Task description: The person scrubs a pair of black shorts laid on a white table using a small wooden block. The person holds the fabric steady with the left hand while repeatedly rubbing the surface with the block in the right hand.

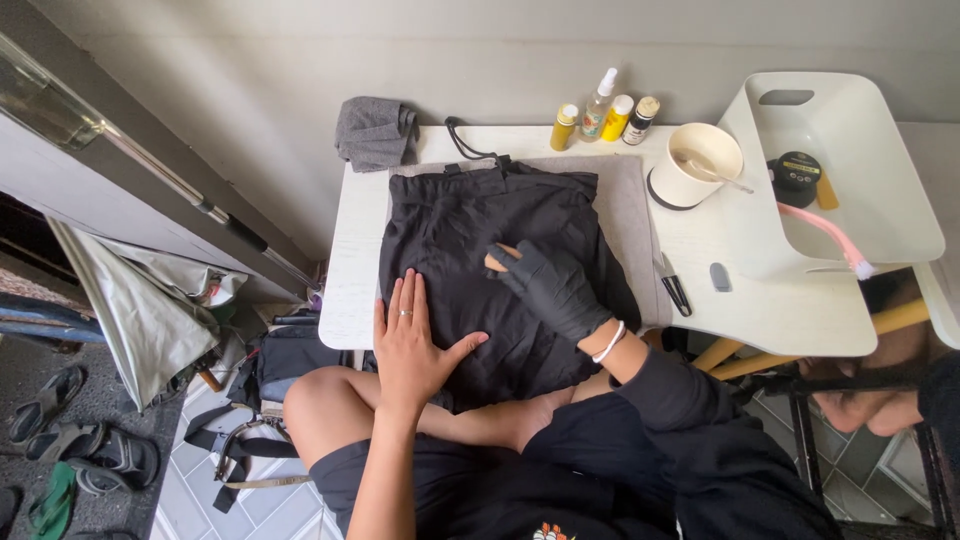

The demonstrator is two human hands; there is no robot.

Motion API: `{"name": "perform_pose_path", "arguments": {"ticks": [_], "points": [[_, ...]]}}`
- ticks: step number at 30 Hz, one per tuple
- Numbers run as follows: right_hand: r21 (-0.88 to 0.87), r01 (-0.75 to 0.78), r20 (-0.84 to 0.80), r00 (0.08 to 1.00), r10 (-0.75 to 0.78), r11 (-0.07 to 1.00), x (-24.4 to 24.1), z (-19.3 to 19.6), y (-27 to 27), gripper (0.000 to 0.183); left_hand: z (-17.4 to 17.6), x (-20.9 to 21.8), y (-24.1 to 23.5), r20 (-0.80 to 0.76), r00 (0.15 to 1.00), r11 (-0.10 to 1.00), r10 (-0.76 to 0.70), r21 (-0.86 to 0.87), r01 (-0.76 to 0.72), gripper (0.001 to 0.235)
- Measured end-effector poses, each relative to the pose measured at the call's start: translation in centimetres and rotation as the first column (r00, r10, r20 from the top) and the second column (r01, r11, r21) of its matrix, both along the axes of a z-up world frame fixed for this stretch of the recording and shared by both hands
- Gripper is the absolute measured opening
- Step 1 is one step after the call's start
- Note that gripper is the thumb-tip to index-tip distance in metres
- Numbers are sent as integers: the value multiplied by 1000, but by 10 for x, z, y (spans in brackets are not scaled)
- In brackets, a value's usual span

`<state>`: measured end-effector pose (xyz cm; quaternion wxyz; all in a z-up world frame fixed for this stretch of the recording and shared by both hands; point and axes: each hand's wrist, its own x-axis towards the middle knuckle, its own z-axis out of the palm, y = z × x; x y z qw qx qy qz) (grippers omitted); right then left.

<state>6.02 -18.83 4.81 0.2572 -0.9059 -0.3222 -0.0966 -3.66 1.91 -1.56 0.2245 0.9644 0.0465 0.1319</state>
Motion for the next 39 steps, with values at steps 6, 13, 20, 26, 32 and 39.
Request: {"name": "perform_pose_path", "arguments": {"ticks": [6,13,20,26,32,39], "points": [[-237,380,444,861,-248,894,45,-6,-43,38,3,1,0,-14,1000,1000,-5,-18,5,122],[-92,-4,319,947,33,996,-9,-47,-24,54,3,-2,-3,-9,1000,1000,7,17,-6,125],[-126,114,170,981,-92,985,27,-84,-72,55,2,0,-1,-2,1000,1000,0,17,0,120],[-224,336,359,901,-243,915,9,2,-61,47,9,-3,-3,-10,1000,1000,-6,21,6,113],[-76,-60,254,964,78,995,-36,-7,-41,55,8,-1,-1,-52,999,1000,-11,28,13,106],[-261,432,403,861,-309,863,-4,3,-79,43,6,1,1,-62,998,999,-26,44,29,108]]}}
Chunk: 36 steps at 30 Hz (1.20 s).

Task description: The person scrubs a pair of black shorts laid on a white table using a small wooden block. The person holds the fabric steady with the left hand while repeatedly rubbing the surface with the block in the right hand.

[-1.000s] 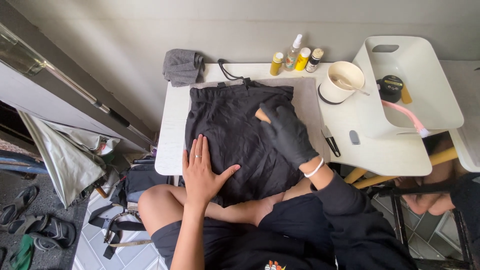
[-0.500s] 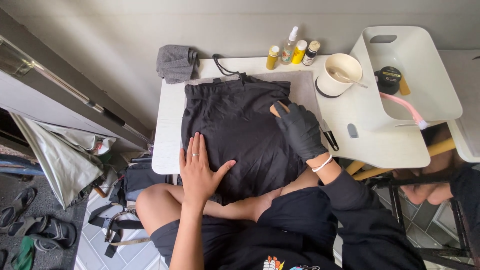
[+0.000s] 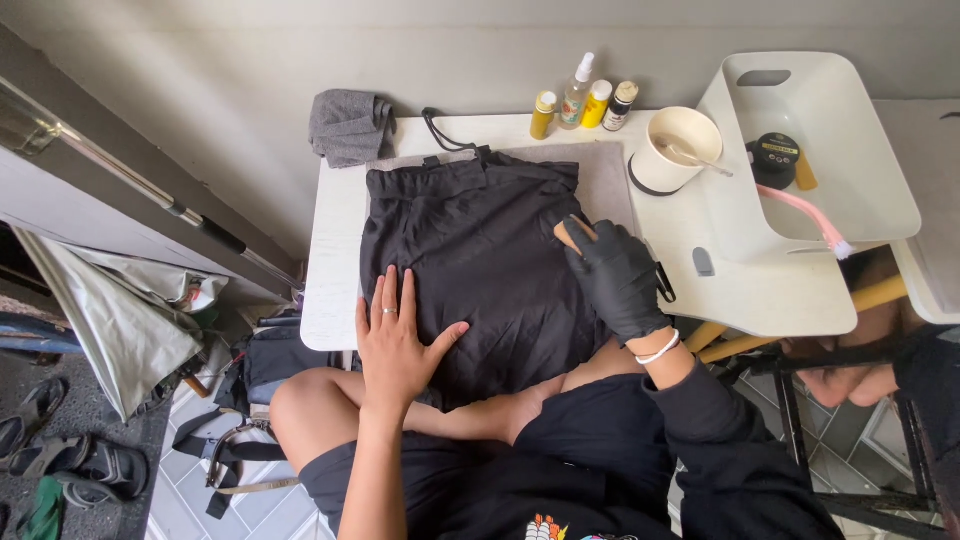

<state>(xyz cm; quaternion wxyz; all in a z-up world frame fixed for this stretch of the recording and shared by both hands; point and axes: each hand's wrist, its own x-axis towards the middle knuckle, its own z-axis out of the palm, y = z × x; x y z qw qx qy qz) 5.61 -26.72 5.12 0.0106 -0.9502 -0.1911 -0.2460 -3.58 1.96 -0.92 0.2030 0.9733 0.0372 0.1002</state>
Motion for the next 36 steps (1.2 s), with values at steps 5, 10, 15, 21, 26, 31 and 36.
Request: {"name": "perform_pose_path", "arguments": {"ticks": [5,10,15,21,26,31,36], "points": [[275,-168,-11,984,177,947,-20,-1,15,61,0,0,0,17,1000,1000,6,-16,-6,110],[89,-402,60,916,397,911,-8,-108,13,72,1,0,0,24,1000,1000,-4,-1,5,112],[121,-73,-99,991,85,990,-4,-19,8,54,2,1,0,-35,999,1000,-8,-17,8,114],[365,17,73,996,-47,931,12,-88,8,72,3,-1,0,-33,999,999,-3,-36,2,116],[268,-356,133,934,332,895,-29,-91,56,59,5,0,0,-49,999,1000,-2,-20,1,117],[14,-222,77,972,220,975,-1,-95,22,44,4,0,2,-69,998,1000,1,-15,-2,117],[169,-100,132,988,78,981,4,-50,16,47,3,1,0,-72,997,1000,4,-3,-4,117]]}}
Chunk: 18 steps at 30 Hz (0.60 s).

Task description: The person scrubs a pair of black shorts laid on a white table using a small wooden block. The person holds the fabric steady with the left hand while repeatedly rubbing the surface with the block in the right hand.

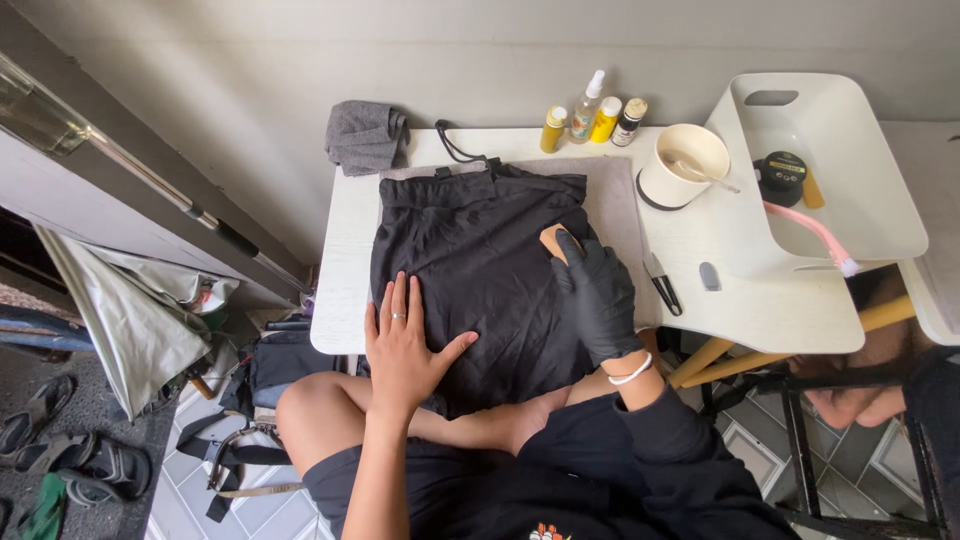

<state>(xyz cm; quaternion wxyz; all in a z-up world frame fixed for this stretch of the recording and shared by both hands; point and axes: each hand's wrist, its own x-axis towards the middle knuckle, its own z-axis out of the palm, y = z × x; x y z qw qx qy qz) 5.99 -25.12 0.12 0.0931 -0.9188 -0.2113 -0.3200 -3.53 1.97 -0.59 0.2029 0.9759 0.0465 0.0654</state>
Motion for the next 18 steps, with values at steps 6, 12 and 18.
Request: {"name": "perform_pose_path", "arguments": {"ticks": [6,12,18], "points": [[237,-322,-32,940,339,916,-47,-20,81,49,-3,0,1,6,1000,1000,-2,-6,2,119],[165,-233,-143,956,257,958,-38,-50,78,38,-2,0,3,-13,1000,1000,-9,-9,9,119],[83,-4,-20,1000,6,997,-8,-38,29,47,-3,1,2,-11,1000,1000,-2,-5,2,117]]}}
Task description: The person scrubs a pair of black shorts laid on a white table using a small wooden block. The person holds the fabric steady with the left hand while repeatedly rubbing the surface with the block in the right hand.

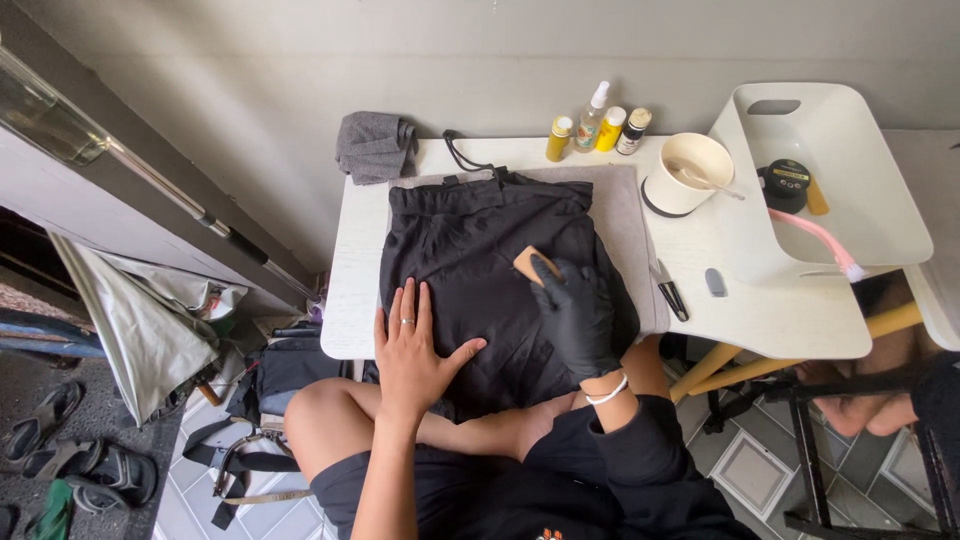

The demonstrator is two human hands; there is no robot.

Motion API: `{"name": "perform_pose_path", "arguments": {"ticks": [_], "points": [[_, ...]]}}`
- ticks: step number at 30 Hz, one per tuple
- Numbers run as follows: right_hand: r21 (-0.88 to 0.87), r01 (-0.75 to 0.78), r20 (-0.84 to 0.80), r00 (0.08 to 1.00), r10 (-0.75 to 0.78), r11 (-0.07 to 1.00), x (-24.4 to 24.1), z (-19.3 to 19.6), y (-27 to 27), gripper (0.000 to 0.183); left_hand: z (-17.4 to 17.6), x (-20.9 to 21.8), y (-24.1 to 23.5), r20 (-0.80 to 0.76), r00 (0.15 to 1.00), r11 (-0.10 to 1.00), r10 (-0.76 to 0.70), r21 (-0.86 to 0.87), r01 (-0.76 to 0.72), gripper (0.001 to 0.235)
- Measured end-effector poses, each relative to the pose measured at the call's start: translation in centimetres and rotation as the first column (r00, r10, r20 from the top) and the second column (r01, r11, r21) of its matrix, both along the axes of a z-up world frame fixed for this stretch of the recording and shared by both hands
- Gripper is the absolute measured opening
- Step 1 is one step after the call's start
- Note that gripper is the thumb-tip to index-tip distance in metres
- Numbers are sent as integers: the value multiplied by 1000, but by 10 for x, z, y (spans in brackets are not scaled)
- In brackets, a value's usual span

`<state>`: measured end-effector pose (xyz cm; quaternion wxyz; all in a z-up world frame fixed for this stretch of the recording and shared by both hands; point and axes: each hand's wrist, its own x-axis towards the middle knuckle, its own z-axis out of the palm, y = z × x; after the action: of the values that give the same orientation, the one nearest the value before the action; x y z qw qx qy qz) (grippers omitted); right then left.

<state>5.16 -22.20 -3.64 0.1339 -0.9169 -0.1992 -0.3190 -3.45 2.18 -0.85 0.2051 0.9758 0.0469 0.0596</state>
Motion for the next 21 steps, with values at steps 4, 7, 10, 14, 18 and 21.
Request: {"name": "perform_pose_path", "arguments": {"ticks": [4,7,10,14,18,21], "points": [[121,-51,4,999,51,991,-14,54,17,43,3,-2,-1,5,1000,1000,6,-3,-6,118],[453,-132,-131,968,213,882,-36,63,58,47,1,-1,0,-1,1000,1000,0,-18,0,121],[377,-380,-38,905,424,845,-48,30,79,38,-3,-1,0,-17,1000,999,-4,54,5,120],[396,-350,-210,865,455,849,-38,28,70,41,1,1,2,-9,1000,1000,-1,28,1,120],[198,-140,-165,971,173,970,-19,11,41,39,1,-1,0,-7,1000,1000,1,-24,-2,122],[168,-40,-102,993,57,985,-3,3,19,43,3,0,1,-8,1000,1000,-3,-22,3,121]]}}
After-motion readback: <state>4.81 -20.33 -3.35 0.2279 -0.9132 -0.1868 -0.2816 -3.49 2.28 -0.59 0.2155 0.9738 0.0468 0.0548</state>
